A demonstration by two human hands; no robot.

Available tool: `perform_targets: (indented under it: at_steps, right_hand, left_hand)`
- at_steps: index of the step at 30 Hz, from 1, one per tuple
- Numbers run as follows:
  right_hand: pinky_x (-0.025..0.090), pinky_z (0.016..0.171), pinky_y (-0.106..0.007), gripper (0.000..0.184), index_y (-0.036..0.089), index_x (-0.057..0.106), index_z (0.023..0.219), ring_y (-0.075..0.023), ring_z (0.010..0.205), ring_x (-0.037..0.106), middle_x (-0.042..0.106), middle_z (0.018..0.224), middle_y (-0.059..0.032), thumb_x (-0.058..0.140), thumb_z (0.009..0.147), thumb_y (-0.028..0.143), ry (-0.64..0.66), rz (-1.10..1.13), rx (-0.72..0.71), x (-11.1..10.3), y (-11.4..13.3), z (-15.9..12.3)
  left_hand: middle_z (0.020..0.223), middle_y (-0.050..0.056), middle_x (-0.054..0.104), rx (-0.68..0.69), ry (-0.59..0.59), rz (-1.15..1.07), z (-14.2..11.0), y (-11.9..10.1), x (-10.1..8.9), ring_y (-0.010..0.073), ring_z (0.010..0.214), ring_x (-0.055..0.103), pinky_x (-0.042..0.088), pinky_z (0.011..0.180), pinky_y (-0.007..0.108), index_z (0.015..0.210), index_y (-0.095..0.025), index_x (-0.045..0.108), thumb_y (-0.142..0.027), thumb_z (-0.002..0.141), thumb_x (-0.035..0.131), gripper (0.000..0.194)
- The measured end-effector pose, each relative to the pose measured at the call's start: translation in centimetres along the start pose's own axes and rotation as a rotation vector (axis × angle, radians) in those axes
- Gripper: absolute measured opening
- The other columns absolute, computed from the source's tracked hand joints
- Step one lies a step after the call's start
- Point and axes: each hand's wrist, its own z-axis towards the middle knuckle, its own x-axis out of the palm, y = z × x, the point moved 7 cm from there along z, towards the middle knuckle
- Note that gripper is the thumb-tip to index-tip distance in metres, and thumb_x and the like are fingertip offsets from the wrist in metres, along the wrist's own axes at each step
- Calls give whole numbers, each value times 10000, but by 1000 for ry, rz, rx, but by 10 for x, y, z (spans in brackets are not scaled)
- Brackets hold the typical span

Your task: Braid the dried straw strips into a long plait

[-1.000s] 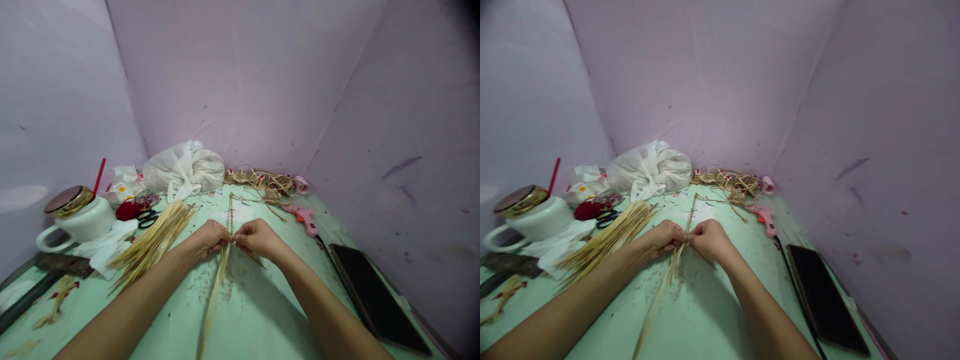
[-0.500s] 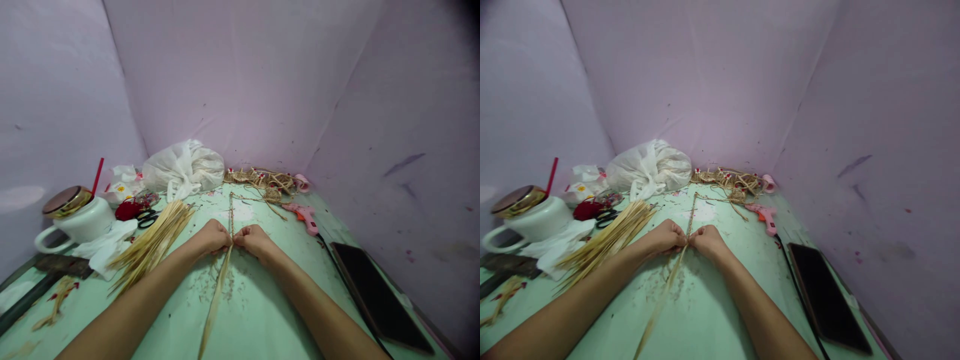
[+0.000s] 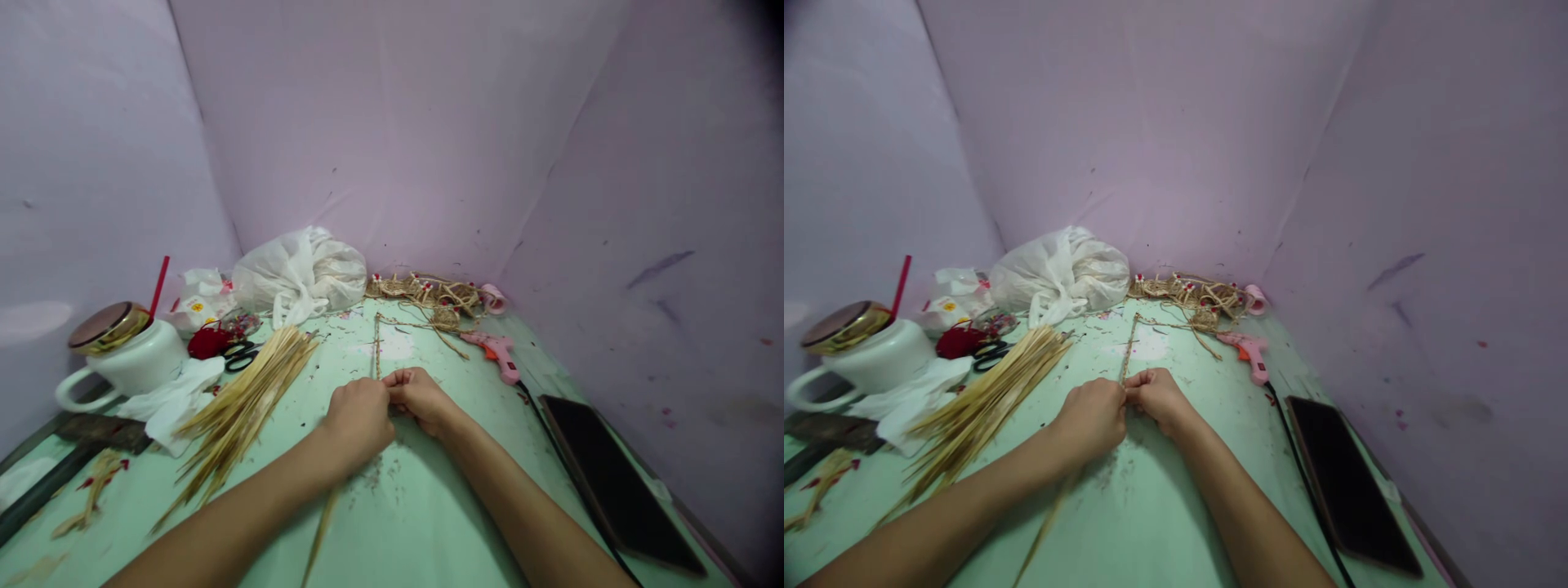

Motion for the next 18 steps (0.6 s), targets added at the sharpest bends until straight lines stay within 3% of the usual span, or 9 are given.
perform_targets:
  at_steps: [3, 5, 9, 11, 14, 18]
  right_hand:
    - [116, 347, -185, 47, 109, 559, 546, -19, 320, 267, 437, 359, 58, 554, 501, 97, 45, 6, 9, -2, -2, 2]
    - [104, 348, -191, 67, 105, 579, 572, -19, 326, 264, 493, 406, 41, 568, 507, 118, 96, 20, 4, -1, -1, 3]
    - [111, 352, -192, 97, 114, 574, 609, -20, 339, 275, 565, 486, 15, 582, 514, 133, 143, 37, -10, -1, 0, 2]
    - [141, 358, -183, 111, 124, 561, 633, -24, 346, 292, 563, 486, 19, 578, 523, 135, 144, 17, -19, -1, 0, 3]
    - [243, 400, -172, 115, 134, 538, 634, -39, 400, 376, 564, 513, 18, 572, 525, 125, 101, -104, -97, -2, 1, 6]
    - [298, 448, -184, 69, 136, 581, 614, -79, 488, 451, 578, 548, -6, 566, 550, 154, -38, -539, -278, -5, 13, 3]
  left_hand:
    - [522, 62, 544, -18, 8, 80, 13, 11, -18, 173, 549, 536, 345, 503, 242, 547, -136, 593, -217, 592, 541, 107]
    - [513, 42, 545, -106, 16, -100, 23, 25, -25, 110, 427, 471, 307, 430, 216, 577, -125, 596, -232, 625, 505, 148]
    - [599, 38, 588, -194, 314, -630, 31, 35, -1, 47, 367, 408, 232, 343, 175, 657, -98, 595, -200, 608, 512, 141]
    - [567, 40, 576, -180, 399, -743, 32, 34, 11, 52, 379, 430, 238, 328, 168, 608, -88, 580, -202, 593, 526, 127]
    - [454, 19, 518, -209, 329, -668, 35, 39, 15, 78, 358, 439, 263, 319, 181, 520, -101, 536, -182, 560, 524, 91]
    - [332, -18, 408, -197, 174, -412, 36, 40, 11, 77, 282, 350, 237, 310, 200, 456, -128, 482, -140, 519, 486, 65]
